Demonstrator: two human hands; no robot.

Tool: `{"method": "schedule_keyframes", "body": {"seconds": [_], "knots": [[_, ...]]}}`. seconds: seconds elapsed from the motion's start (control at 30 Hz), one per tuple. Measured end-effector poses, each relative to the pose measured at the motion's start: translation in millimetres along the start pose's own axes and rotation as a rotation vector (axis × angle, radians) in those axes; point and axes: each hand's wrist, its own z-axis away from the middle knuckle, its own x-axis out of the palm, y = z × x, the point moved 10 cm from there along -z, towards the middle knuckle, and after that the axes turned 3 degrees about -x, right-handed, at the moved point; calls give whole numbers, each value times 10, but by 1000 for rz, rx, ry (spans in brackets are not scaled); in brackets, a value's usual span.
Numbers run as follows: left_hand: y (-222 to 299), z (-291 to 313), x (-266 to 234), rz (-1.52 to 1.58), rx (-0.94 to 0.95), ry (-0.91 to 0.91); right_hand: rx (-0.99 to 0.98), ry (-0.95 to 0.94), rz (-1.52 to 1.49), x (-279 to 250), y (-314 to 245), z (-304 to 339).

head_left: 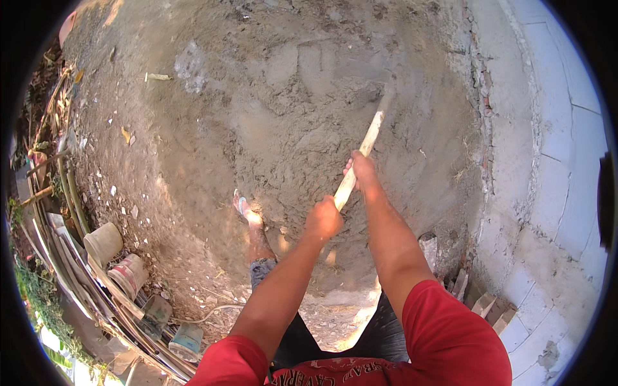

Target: The person mixes sand, cement, and water using a hoe in a shallow pit on the ground.

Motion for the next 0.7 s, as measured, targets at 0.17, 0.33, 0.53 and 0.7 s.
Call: {"method": "schedule_keyframes", "body": {"seconds": [0.17, 0.33, 0.53, 0.7], "knots": [[-1226, 1873, 37, 30, 17, -38, 31, -25, -81, 188, 1058, 2001], [-1739, 3215, -163, 144, 120, -101, -56, 120, -40, 129, 1024, 3777], [-1304, 3408, -1099, -76, 606, -131, -428, 134, -283, 462, -76, 4665], [-1224, 3337, -2780, 372, 627, -81, -597, 265, -25, -331, -947, 5198]]}}
